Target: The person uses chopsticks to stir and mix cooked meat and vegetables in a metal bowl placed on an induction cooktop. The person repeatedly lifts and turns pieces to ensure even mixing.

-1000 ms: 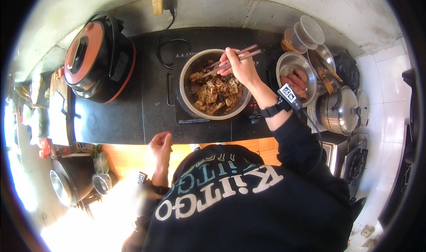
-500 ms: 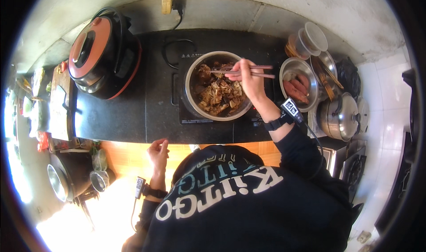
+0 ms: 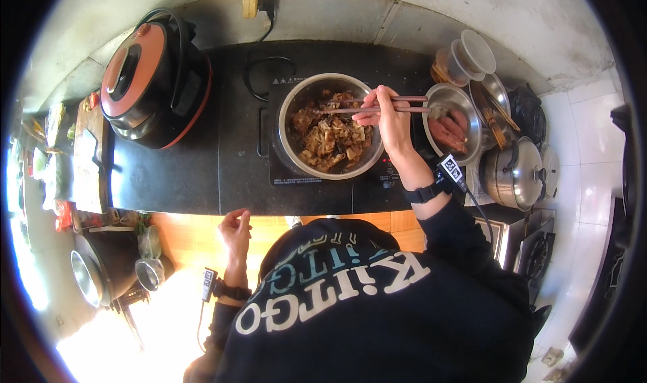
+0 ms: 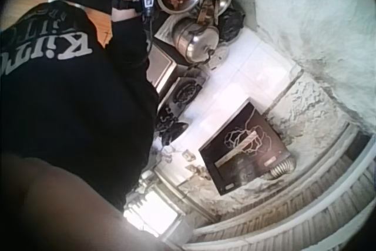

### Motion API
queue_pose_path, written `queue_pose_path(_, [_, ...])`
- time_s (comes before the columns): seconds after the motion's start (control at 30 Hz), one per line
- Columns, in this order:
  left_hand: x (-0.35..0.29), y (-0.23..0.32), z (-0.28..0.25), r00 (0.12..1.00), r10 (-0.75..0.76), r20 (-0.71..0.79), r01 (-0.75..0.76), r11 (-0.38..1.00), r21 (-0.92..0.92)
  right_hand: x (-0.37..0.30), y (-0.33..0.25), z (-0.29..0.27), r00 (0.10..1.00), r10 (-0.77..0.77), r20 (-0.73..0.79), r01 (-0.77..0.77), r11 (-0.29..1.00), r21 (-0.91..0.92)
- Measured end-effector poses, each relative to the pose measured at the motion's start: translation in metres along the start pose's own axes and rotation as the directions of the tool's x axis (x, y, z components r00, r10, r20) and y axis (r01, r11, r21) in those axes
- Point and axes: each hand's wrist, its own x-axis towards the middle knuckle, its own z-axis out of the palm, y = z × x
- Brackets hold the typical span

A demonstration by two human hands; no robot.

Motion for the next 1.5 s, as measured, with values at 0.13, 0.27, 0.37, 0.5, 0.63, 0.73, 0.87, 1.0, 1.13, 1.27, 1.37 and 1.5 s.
queue_pose_path(0.13, [-0.001, -0.002, 0.001, 1.000, -0.010, 0.000, 0.010, 1.000, 0.028, -0.013, -0.002, 0.021, 0.978, -0.124, 0.170, 0.136, 0.989, -0.057])
queue_pose_path(0.27, [0.001, -0.003, 0.003, 1.000, 0.005, 0.021, -0.006, 0.998, 0.055, -0.019, 0.010, 0.035, 0.956, -0.202, 0.214, 0.244, 0.950, -0.196])
queue_pose_path(0.37, [-0.001, -0.005, 0.003, 1.000, 0.018, 0.012, -0.019, 0.999, 0.051, -0.018, 0.012, 0.029, 0.981, -0.168, 0.093, 0.188, 0.944, -0.271])
queue_pose_path(0.5, [-0.004, -0.008, 0.003, 0.999, 0.037, 0.017, -0.037, 0.999, 0.035, -0.016, 0.005, 0.024, 0.983, -0.137, 0.119, 0.159, 0.966, -0.201])
queue_pose_path(0.63, [-0.004, -0.008, 0.004, 0.998, 0.062, 0.031, -0.064, 0.996, 0.058, -0.013, -0.003, 0.030, 0.974, -0.137, 0.183, 0.162, 0.978, -0.130])
queue_pose_path(0.73, [-0.004, -0.007, 0.005, 0.997, 0.066, 0.049, -0.069, 0.995, 0.072, -0.012, -0.001, 0.044, 0.957, -0.135, 0.255, 0.192, 0.959, -0.209])
queue_pose_path(0.87, [-0.003, -0.006, 0.007, 0.997, 0.054, 0.058, -0.060, 0.992, 0.109, -0.010, -0.001, 0.054, 0.957, -0.170, 0.235, 0.247, 0.903, -0.351])
queue_pose_path(1.0, [-0.003, -0.006, 0.005, 0.997, 0.048, 0.055, -0.053, 0.994, 0.096, -0.011, -0.011, 0.041, 0.969, -0.170, 0.179, 0.225, 0.905, -0.360])
queue_pose_path(1.13, [-0.001, -0.008, 0.004, 0.997, 0.058, 0.050, -0.062, 0.993, 0.095, -0.009, -0.011, 0.031, 0.987, -0.117, 0.114, 0.151, 0.921, -0.360])
queue_pose_path(1.27, [0.005, -0.009, 0.006, 0.995, 0.072, 0.072, -0.077, 0.994, 0.079, -0.003, 0.000, 0.030, 0.999, -0.003, 0.053, 0.017, 0.965, -0.260])
queue_pose_path(1.37, [0.011, -0.008, 0.010, 0.993, 0.101, 0.064, -0.106, 0.991, 0.083, -0.001, 0.001, 0.025, 0.996, 0.064, 0.062, -0.052, 0.983, -0.177])
queue_pose_path(1.5, [0.011, -0.004, 0.011, 0.987, 0.142, 0.069, -0.148, 0.986, 0.083, -0.003, -0.005, 0.017, 1.000, -0.030, 0.002, 0.029, 0.986, -0.164])
